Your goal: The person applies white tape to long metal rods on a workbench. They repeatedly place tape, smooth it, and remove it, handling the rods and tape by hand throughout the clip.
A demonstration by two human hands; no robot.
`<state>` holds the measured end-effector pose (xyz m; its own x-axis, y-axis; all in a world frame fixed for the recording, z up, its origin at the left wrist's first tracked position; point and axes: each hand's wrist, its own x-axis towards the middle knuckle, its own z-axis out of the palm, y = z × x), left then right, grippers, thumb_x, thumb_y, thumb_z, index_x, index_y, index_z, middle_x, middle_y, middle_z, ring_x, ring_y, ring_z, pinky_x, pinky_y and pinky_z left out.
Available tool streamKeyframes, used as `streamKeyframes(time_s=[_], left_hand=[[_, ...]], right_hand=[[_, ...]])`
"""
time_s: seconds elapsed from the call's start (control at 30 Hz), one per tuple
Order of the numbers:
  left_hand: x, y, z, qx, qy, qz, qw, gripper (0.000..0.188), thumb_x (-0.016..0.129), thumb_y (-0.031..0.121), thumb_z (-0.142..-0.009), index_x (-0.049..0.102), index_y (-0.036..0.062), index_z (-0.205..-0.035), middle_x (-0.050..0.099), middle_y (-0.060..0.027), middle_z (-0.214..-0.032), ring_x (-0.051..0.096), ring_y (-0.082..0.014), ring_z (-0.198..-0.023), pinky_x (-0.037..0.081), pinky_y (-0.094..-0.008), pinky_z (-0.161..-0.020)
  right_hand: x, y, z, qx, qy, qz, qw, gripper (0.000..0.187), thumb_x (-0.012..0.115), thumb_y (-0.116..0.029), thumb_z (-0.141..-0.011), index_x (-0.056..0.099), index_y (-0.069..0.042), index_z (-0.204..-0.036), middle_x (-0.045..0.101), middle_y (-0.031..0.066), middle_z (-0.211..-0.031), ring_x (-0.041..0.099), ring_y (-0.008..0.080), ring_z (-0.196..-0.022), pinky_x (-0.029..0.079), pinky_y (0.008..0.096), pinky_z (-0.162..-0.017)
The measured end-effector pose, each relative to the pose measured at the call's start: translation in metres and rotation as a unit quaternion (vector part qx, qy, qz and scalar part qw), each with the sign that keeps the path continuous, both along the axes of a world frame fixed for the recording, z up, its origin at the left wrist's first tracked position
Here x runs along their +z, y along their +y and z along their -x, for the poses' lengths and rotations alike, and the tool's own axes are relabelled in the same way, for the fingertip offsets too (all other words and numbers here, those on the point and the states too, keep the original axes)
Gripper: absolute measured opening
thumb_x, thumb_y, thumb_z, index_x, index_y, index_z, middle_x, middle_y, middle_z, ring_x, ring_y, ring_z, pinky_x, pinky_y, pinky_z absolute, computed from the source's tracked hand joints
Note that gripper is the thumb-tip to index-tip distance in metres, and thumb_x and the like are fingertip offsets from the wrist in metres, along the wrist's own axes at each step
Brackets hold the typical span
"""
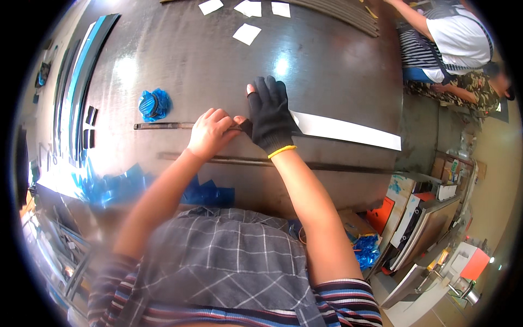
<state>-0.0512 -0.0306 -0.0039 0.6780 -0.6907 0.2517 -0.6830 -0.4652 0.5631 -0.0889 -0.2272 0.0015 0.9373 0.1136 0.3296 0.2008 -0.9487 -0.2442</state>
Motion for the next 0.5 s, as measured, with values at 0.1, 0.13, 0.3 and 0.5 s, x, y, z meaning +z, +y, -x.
streamKeyframes(time_s=[0.1,0.13,0.3,0.5], left_hand=[[0.001,0.001,0.002,0.009,-0.001,0.002,1.0,0.023,0.082,0.017,-0.071,0.063,0.0122,-0.082,0.058,-0.0028,-0.087,0.058,-0.0268,-0.085,0.05,-0.0396,-0.077],[0.001,0.001,0.003,0.009,0.001,0.001,1.0,0.022,0.082,0.018,-0.071,0.063,0.0122,-0.082,0.058,-0.0029,-0.087,0.058,-0.0268,-0.085,0.05,-0.0396,-0.077],[-0.003,-0.001,-0.002,0.007,-0.009,-0.008,1.0,0.021,0.081,0.02,-0.072,0.064,0.0123,-0.081,0.058,-0.0033,-0.087,0.058,-0.0265,-0.086,0.051,-0.0396,-0.077],[-0.005,0.0,0.001,0.015,-0.011,-0.001,1.0,0.02,0.08,0.021,-0.074,0.064,0.012,-0.082,0.058,-0.0037,-0.088,0.058,-0.027,-0.086,0.051,-0.0394,-0.079]], right_hand=[[0.001,0.002,-0.001,0.0,-0.016,0.015,1.0,0.071,0.073,-0.034,-0.08,0.048,-0.001,-0.137,0.05,0.0205,-0.14,0.042,0.0418,-0.133,0.032,0.0566,-0.112],[0.0,0.001,0.0,-0.002,-0.012,0.019,1.0,0.07,0.073,-0.033,-0.08,0.048,-0.001,-0.137,0.049,0.0207,-0.141,0.042,0.0425,-0.133,0.032,0.0563,-0.112],[0.0,-0.008,-0.005,0.015,-0.038,-0.09,0.995,0.06,0.066,-0.033,-0.088,0.048,0.001,-0.133,0.051,0.0236,-0.134,0.047,0.0433,-0.127,0.037,0.0503,-0.109],[0.059,-0.031,0.029,-0.106,0.062,-0.088,0.989,0.013,0.065,-0.015,-0.087,0.067,-0.01,-0.098,0.065,0.0125,-0.098,0.066,0.0327,-0.094,0.055,0.044,-0.076]])
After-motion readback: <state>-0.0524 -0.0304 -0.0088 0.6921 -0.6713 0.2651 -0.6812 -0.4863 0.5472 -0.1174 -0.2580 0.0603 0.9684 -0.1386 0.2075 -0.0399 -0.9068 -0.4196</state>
